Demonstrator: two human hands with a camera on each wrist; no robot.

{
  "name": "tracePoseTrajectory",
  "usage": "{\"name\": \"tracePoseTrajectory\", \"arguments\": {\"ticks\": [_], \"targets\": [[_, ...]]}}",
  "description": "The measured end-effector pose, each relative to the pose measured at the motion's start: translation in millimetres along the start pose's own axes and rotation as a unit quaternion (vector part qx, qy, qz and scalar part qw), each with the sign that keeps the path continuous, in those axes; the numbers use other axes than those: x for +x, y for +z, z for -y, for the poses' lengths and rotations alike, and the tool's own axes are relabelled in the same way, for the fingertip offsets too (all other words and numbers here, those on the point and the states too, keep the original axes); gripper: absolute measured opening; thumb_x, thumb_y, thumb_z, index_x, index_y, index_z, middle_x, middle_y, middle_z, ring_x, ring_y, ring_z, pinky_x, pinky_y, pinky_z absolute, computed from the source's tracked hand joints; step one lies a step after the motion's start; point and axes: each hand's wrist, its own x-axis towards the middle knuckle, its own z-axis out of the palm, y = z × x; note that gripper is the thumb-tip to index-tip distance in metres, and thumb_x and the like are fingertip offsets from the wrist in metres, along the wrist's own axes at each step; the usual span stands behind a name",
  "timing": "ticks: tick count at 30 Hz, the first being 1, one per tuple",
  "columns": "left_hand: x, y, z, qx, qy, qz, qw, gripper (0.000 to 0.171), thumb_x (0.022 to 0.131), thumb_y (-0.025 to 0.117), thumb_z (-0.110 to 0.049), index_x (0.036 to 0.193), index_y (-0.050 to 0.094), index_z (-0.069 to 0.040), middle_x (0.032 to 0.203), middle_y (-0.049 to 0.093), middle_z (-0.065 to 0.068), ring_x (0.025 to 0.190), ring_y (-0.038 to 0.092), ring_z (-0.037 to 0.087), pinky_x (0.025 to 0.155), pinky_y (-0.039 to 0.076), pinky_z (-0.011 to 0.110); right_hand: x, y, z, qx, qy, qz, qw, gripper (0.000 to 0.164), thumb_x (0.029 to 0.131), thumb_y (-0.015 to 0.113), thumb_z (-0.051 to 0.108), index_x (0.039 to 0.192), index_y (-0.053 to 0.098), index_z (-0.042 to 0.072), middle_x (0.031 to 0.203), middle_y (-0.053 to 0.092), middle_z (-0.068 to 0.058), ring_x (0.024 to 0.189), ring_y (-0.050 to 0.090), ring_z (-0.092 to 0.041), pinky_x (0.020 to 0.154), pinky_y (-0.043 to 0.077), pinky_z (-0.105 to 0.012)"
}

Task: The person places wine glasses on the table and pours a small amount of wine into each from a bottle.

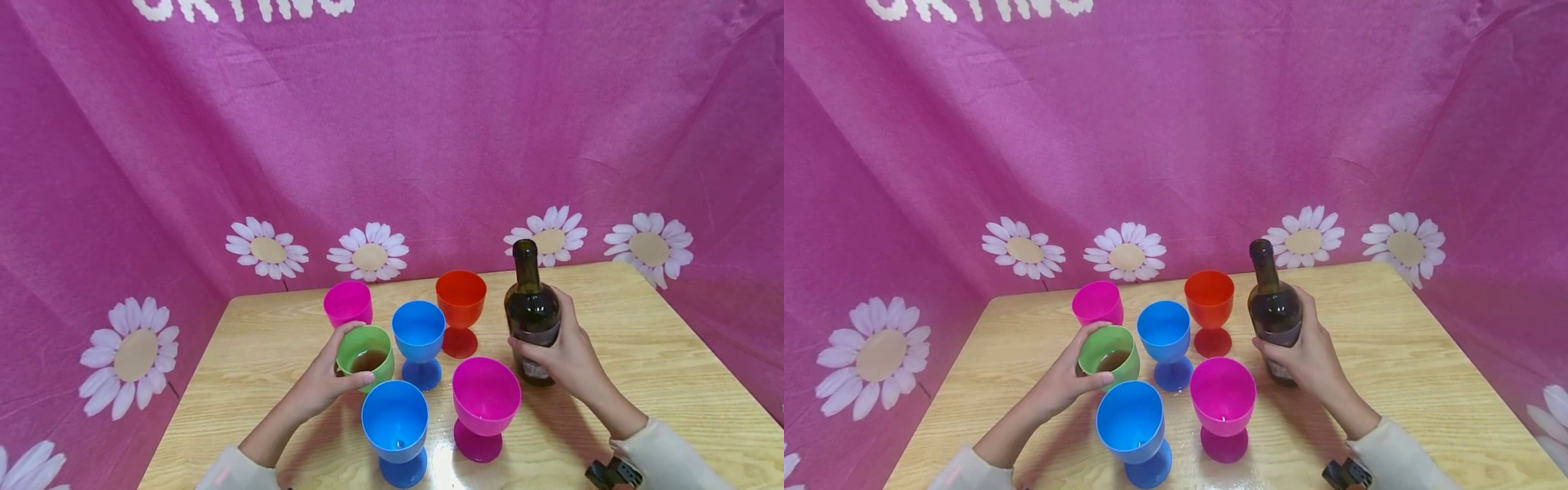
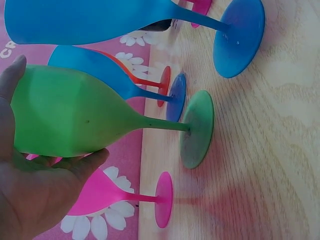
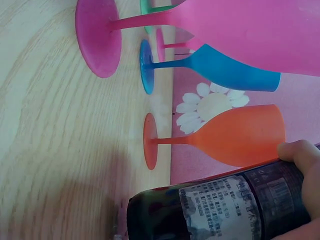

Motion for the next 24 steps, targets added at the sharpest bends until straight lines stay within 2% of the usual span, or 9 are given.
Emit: {"name": "tracePoseTrajectory", "arguments": {"ticks": [18, 24], "targets": [[-0.6, 0.1, -2.6, 0.007, 0.007, 0.000, 1.0000, 0.080, 0.090, 0.082, -0.027, 0.154, 0.033, -0.025, 0.142, 0.052, 0.007, 0.131, 0.050, 0.033, 0.095, 0.056, 0.041, -2.2, 0.9, -7.6, 0.001, -0.002, -0.003, 1.000, 0.106, 0.081, 0.088, 0.013, 0.160, 0.018, 0.018, 0.139, 0.055, -0.027, 0.122, 0.055, -0.044, 0.101, 0.040, -0.064], [-1.6, -1.5, -6.8, 0.054, 0.016, -0.006, 0.9984, 0.084, 0.089, 0.083, -0.030, 0.157, 0.034, -0.024, 0.141, 0.055, 0.005, 0.131, 0.053, 0.032, 0.099, 0.056, 0.046, -3.4, 1.1, -10.5, 0.000, 0.007, 0.013, 1.000, 0.105, 0.083, 0.087, 0.015, 0.160, 0.015, 0.019, 0.142, 0.052, -0.027, 0.124, 0.054, -0.046, 0.102, 0.039, -0.069]]}}
